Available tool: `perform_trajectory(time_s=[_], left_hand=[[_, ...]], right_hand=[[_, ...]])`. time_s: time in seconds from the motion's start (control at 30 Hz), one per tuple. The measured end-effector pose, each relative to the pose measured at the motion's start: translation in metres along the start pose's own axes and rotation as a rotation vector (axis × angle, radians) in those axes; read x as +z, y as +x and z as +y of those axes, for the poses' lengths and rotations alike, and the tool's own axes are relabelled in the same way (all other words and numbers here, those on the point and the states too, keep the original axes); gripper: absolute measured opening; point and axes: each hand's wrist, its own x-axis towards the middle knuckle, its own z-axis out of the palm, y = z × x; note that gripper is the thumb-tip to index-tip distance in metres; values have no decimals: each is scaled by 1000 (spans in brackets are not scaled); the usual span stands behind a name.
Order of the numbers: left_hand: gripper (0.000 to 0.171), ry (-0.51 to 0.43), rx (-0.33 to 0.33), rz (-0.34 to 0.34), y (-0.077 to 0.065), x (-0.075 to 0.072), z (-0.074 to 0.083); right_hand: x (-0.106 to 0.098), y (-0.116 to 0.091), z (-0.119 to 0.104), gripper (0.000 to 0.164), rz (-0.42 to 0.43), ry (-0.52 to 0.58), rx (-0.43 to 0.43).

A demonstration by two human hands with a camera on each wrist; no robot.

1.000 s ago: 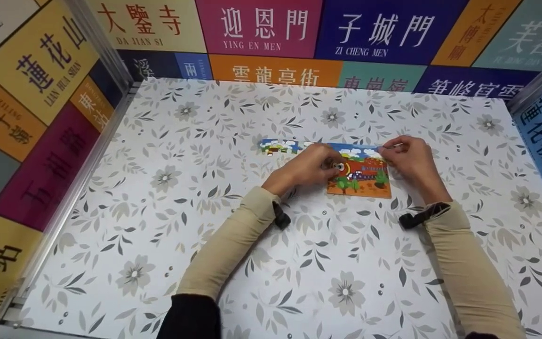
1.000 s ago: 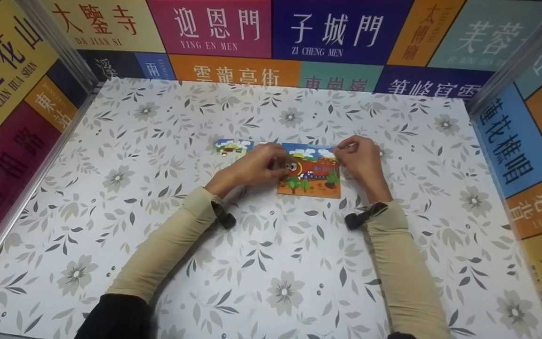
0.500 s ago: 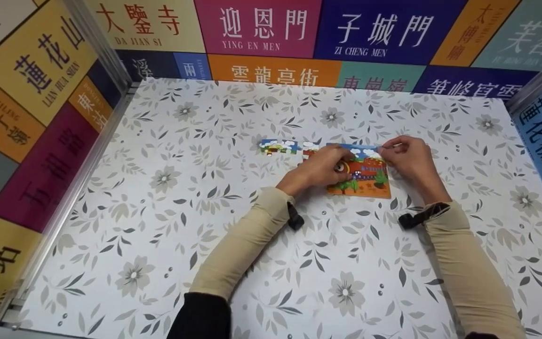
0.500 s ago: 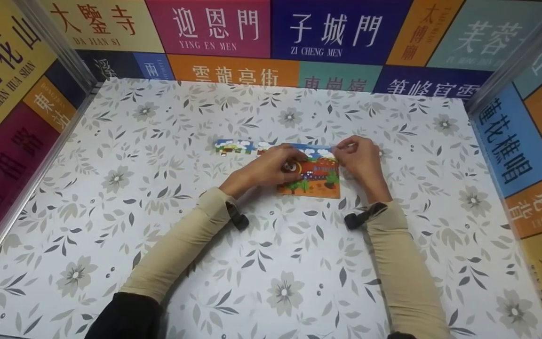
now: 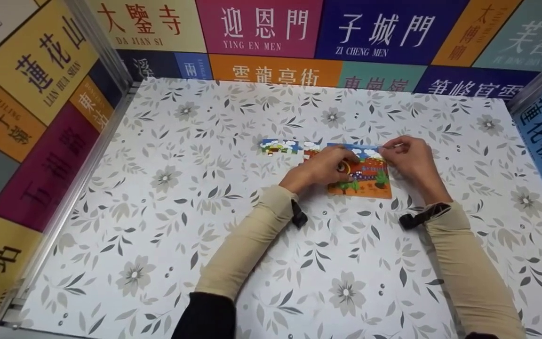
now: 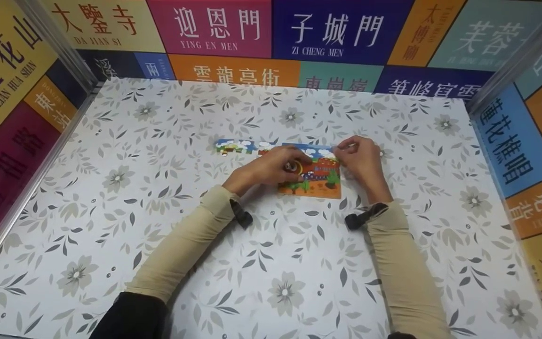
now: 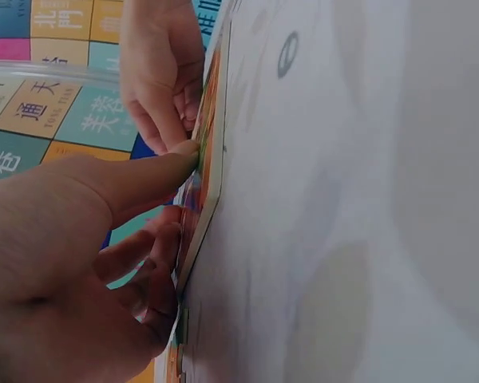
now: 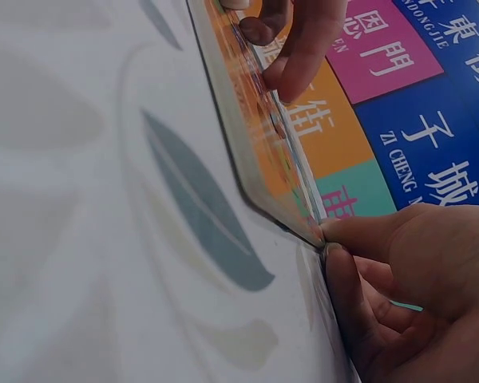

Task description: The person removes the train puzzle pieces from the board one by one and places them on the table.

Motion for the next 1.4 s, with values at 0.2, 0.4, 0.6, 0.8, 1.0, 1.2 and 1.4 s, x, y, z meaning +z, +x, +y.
perform_trajectory(time_s=[0.2, 0.4, 0.6, 0.8, 1.0, 1.2, 1.4], left_hand=[[44, 5, -16, -10, 3, 1, 1], [57, 40, -107, -29, 5, 1, 5], [68, 80, -126, -34, 3, 2, 10], [75, 62, -119, -16, 3, 4, 8], [66, 23, -63, 17, 4, 5, 5], [64, 13, -55, 44, 2, 5, 4], [65, 23, -31, 69, 2, 5, 1]], right_hand=[[0, 2, 1, 44, 14, -13, -31], [0, 2, 0, 44, 5, 1, -18], [0, 2, 2, 44, 4, 2, -25], [0, 2, 1, 44, -10, 10, -7], [-1, 1, 0, 43, -8, 35, -7], [-1, 1, 2, 42, 8, 38, -42], [0, 2, 2, 42, 0, 42, -34]])
